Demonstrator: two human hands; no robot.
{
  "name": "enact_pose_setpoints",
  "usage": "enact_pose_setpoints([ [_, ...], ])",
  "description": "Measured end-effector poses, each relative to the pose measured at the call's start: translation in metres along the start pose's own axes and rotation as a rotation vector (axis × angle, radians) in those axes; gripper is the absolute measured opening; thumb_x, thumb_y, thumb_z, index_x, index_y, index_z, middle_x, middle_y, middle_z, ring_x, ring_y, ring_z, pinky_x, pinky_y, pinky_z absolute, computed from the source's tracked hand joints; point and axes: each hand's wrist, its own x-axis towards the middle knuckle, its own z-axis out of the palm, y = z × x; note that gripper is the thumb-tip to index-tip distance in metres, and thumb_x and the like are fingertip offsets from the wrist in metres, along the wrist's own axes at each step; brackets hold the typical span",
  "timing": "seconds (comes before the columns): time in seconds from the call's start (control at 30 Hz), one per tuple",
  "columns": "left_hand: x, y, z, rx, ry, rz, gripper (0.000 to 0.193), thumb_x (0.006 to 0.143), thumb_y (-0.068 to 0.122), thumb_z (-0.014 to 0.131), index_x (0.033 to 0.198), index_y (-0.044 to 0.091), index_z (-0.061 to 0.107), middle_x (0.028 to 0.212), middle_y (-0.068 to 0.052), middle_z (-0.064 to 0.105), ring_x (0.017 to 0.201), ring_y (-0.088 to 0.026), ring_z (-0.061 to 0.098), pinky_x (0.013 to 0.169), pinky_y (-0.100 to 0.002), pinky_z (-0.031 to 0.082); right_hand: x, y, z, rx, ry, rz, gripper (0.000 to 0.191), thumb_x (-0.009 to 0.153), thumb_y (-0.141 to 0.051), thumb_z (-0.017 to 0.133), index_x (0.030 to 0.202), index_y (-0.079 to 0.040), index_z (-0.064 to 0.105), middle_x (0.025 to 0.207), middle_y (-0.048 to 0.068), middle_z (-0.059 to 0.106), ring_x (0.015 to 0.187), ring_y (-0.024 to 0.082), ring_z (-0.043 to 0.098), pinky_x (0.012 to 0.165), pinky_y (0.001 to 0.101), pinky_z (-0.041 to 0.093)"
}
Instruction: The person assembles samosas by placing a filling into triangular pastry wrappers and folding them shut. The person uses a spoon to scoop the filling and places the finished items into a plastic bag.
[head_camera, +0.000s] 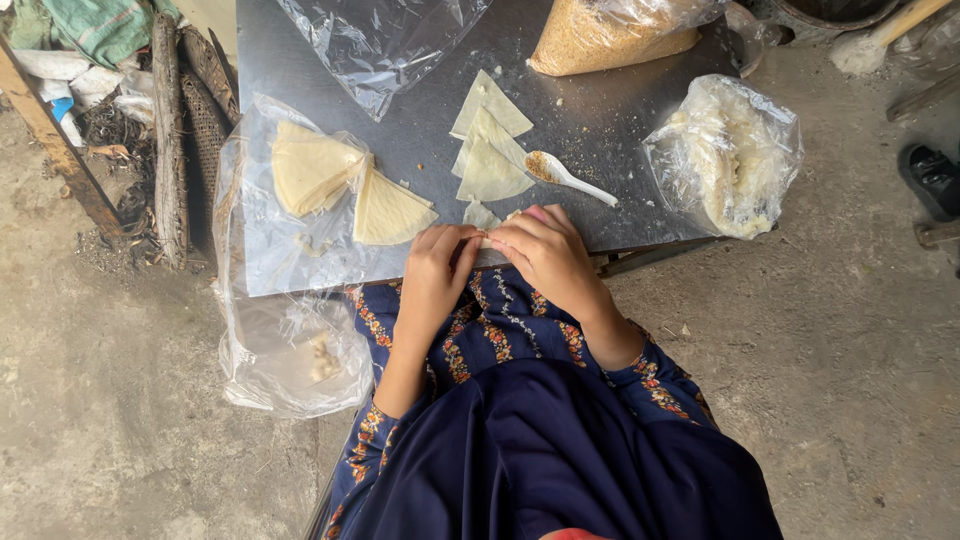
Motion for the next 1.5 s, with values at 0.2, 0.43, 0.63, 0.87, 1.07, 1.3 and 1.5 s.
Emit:
enact_pose_setpoints([
  [0.2,0.0,0.004,0.005,0.009,0.045,-0.052,0.011,0.094,0.007,0.07,0.104,0.002,0.068,0.104,-0.013,0.064,0.091,-0.034,0.065,0.084,-0.041,0.052,0.006,0.0,0.013,0.047,0.032,0.086,0.008,0.093,-0.012,0.076,0.096,-0.006,0.073,0.095,0.008,0.068,0.09,0.029,0.063,0.082,0.0411,0.05],
  [0.43,0.003,0.003,-0.004,0.072,-0.054,0.066,0.019,0.095,0.006,0.071,0.112,0.003,0.065,0.105,-0.01,0.067,0.096,-0.032,0.066,0.088,-0.042,0.05,0.014,0.006,0.018,0.177,0.043,0.137,0.01,0.091,-0.009,0.076,0.097,-0.004,0.071,0.095,0.011,0.07,0.092,0.031,0.067,0.082,0.0407,0.053],
  [0.63,0.003,0.003,-0.009,0.093,-0.078,0.116,0.016,0.092,0.01,0.073,0.105,0.001,0.069,0.107,-0.012,0.068,0.097,-0.032,0.064,0.089,-0.042,0.051,0.007,0.002,0.005,0.129,-0.012,0.049,0.016,0.09,-0.011,0.076,0.102,-0.003,0.072,0.099,0.009,0.073,0.092,0.03,0.069,0.082,0.0414,0.053],
  [0.87,0.0,0.004,0.004,0.121,0.026,0.045,0.013,0.093,0.007,0.072,0.103,-0.001,0.073,0.106,-0.013,0.064,0.093,-0.031,0.063,0.085,-0.041,0.052,0.01,-0.002,0.016,0.198,0.04,0.12,0.011,0.092,-0.009,0.075,0.1,-0.002,0.073,0.096,0.01,0.065,0.094,0.03,0.064,0.084,0.0407,0.053],
  [1.07,-0.001,0.002,0.012,0.144,0.071,0.024,0.012,0.094,0.006,0.072,0.104,-0.002,0.072,0.104,-0.014,0.063,0.097,-0.032,0.064,0.087,-0.041,0.053,0.006,-0.001,0.021,0.11,0.078,0.128,0.011,0.094,-0.009,0.074,0.103,-0.003,0.074,0.098,0.008,0.065,0.096,0.029,0.061,0.087,0.0404,0.051],
  [1.3,0.0,0.001,0.009,0.076,0.051,-0.038,0.014,0.093,0.006,0.072,0.105,-0.001,0.073,0.103,-0.015,0.065,0.094,-0.033,0.065,0.085,-0.041,0.053,0.002,-0.01,0.018,-0.014,0.036,0.085,0.02,0.091,-0.013,0.074,0.108,-0.004,0.072,0.103,0.008,0.065,0.098,0.03,0.06,0.088,0.0421,0.049],
  [1.5,0.0,0.002,0.007,0.088,0.025,-0.015,0.018,0.094,0.006,0.071,0.11,-0.002,0.071,0.104,-0.014,0.066,0.095,-0.034,0.065,0.086,-0.043,0.052,0.006,-0.011,0.02,-0.036,0.031,0.11,0.017,0.094,-0.009,0.071,0.11,-0.005,0.073,0.104,0.008,0.063,0.1,0.029,0.057,0.091,0.0406,0.048],
])
